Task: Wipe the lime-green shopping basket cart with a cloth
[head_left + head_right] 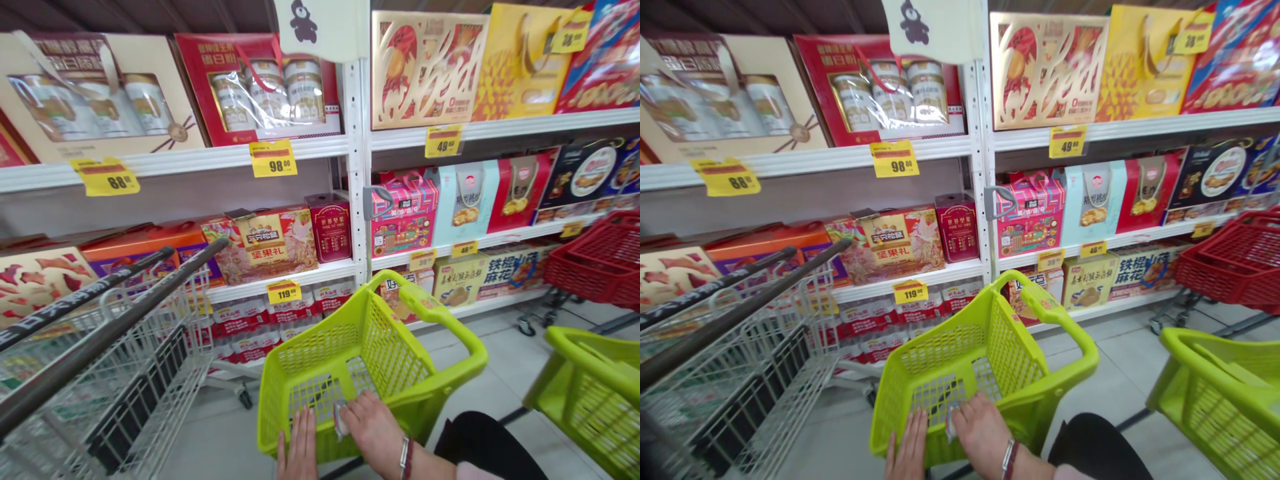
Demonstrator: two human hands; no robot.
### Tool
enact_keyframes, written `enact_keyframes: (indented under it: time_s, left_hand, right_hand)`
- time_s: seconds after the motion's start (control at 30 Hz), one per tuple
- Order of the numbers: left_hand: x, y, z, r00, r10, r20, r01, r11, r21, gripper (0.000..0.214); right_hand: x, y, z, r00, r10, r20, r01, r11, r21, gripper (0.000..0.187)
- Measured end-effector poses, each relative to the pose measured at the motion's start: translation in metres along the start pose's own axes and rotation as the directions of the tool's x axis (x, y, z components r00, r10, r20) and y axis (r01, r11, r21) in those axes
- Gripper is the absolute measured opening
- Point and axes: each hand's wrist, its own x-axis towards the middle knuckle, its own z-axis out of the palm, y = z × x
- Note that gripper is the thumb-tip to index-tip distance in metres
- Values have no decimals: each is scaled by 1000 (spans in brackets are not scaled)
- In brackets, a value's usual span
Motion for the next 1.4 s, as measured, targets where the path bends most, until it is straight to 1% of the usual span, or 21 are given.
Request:
enact_keyframes:
  time_s: [0.07, 0.13, 0.2, 0.27, 0.33, 0.37, 0.4, 0.47, 0.53, 0.63, 0.7, 0.83, 0.93, 1.03, 1.13, 1.23, 1.3, 1.33, 1.4]
  left_hand:
    - [0, 1, 2, 1000, -3, -12, 3, 1000, 2, 82]
    - [0, 3, -1, 1000, -1, 8, 1, 1000, 7, 81]
    - [0, 1, -7, 998, 22, 59, -23, 1000, 14, 83]
    - [-1, -8, -12, 992, 38, 123, -41, 999, 24, 90]
    - [-2, -24, -13, 990, -21, 139, 15, 999, 49, 98]
    - [-3, -33, -12, 991, -96, 91, 90, 994, 68, 101]
    - [-5, -42, -10, 989, -139, 42, 135, 987, 82, 101]
    - [-7, -57, -4, 995, -104, -2, 104, 992, 72, 100]
    - [-9, -64, 2, 997, -67, -31, 69, 996, 53, 101]
    - [-7, -65, 6, 997, -72, -42, 74, 996, 50, 105]
    - [-5, -63, 3, 997, -79, -12, 80, 995, 58, 107]
    - [-5, -59, -9, 994, -77, 82, 77, 997, 6, 110]
    - [-7, -56, -13, 992, -98, 80, 102, 994, -42, 113]
    - [-8, -54, -11, 993, -89, 76, 95, 993, -66, 113]
    - [-8, -53, -6, 994, -94, 57, 96, 995, -41, 112]
    - [-9, -56, 2, 995, -87, 43, 88, 996, -24, 109]
    - [-9, -60, 7, 997, -73, 6, 73, 997, -33, 106]
    - [-9, -61, 9, 998, -66, -22, 65, 997, -40, 105]
    - [-10, -62, 11, 996, -66, -65, 62, 996, -61, 106]
  right_hand:
    - [10, -16, 11, 1000, -6, 17, 6, 1000, 3, 17]
    - [18, -28, 20, 999, -8, 32, 8, 1000, 15, 18]
    - [23, -35, 26, 999, 1, 32, -2, 1000, 20, 18]
    - [23, -34, 27, 1000, -4, 29, 3, 1000, 25, 21]
    - [18, -28, 23, 999, -24, 32, 23, 999, 42, 29]
    - [14, -23, 19, 999, -32, 37, 30, 998, 53, 33]
    - [9, -18, 15, 999, -34, 41, 31, 997, 64, 35]
    - [-3, -4, 5, 999, -21, 38, 18, 997, 79, 35]
    - [-14, 10, -5, 1000, 3, 17, -4, 996, 89, 34]
    - [-23, 23, -15, 1000, 25, 2, -25, 996, 91, 34]
    - [-22, 23, -16, 1000, 27, 14, -28, 996, 86, 32]
    - [-9, 5, -3, 999, 16, 29, -18, 998, 68, 34]
    - [7, -16, 14, 998, -12, 65, 8, 998, 60, 34]
    - [26, -41, 31, 991, -53, 123, 44, 997, 70, 39]
    - [49, -68, 43, 978, -75, 195, 58, 994, 93, 34]
    - [68, -89, 47, 970, -91, 227, 68, 992, 105, 28]
    - [73, -92, 45, 968, -100, 229, 75, 990, 116, 24]
    - [72, -89, 42, 967, -103, 231, 76, 989, 124, 23]
    - [63, -76, 35, 968, -94, 234, 65, 989, 129, 23]
